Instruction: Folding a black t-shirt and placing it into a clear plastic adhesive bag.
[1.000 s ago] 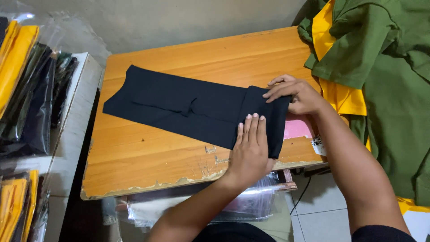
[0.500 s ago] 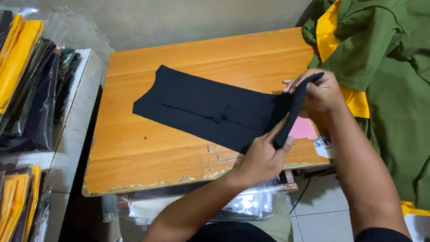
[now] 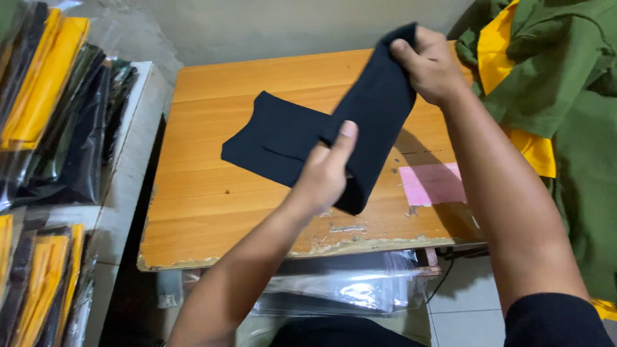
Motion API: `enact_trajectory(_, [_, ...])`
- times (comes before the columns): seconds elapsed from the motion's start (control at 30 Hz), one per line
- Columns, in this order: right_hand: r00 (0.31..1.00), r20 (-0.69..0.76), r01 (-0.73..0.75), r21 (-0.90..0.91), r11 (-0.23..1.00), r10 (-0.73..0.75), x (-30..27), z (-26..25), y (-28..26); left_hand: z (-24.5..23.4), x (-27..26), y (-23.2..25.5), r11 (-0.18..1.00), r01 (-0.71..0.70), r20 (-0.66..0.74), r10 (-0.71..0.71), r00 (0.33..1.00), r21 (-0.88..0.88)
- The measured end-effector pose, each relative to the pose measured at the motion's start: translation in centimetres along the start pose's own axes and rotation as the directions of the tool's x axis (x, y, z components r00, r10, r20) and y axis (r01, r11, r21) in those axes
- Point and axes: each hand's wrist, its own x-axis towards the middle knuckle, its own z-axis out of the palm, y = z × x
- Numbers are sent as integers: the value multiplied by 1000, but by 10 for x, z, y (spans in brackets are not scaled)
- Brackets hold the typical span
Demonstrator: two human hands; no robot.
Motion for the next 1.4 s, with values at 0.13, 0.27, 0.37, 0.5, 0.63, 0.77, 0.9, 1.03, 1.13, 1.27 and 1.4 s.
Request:
enact_trajectory(0.13, [991, 125, -68, 198, 978, 43, 43, 51, -13, -34, 11, -10, 878, 151, -31, -185, 982, -455])
enact_trajectory(0.27, [951, 291, -171, 222, 960, 102, 72, 103, -27, -74, 23, -35, 819, 99, -180, -240, 954, -565])
enact_trajectory(0.37, [903, 393, -274, 214, 938, 174, 83, 145, -17, -101, 28, -53, 757, 67, -216, -269, 939, -650])
enact_trajectory(0.5, [798, 511, -456, 165, 874, 320, 82, 185, -21, -130, 33, -70, 716, 169, -202, -401, 893, -677])
enact_trajectory(0.63, [822, 441, -415, 28, 909, 362, 80, 221, 28, -155, 35, -87, 772, 255, -142, -405, 903, -583])
enact_trajectory(0.77, [772, 422, -450, -167, 877, 476, 71, 206, 30, -170, 49, -100, 786, 335, -229, -505, 832, -519])
enact_trajectory(0.9, [741, 385, -436, -345, 831, 550, 43, 183, 52, -185, 67, -116, 827, 416, -290, -532, 795, -377])
enact_trajectory(1.03, [727, 249, -631, -125, 766, 640, 1, 160, 13, -216, 103, -161, 879, 430, -304, -476, 825, -207])
enact_trajectory(1.13, [708, 209, -701, 83, 709, 675, -15, 145, -24, -207, 97, -134, 899, 438, -374, -401, 836, 15])
enact_trajectory(1.27, [799, 167, -590, 32, 807, 578, -30, 138, -21, -216, 109, -156, 879, 431, -412, -322, 852, 204])
enact_trajectory(1.4, [837, 220, -497, -74, 865, 500, -36, 144, -23, -234, 103, -176, 841, 437, -441, -277, 854, 319])
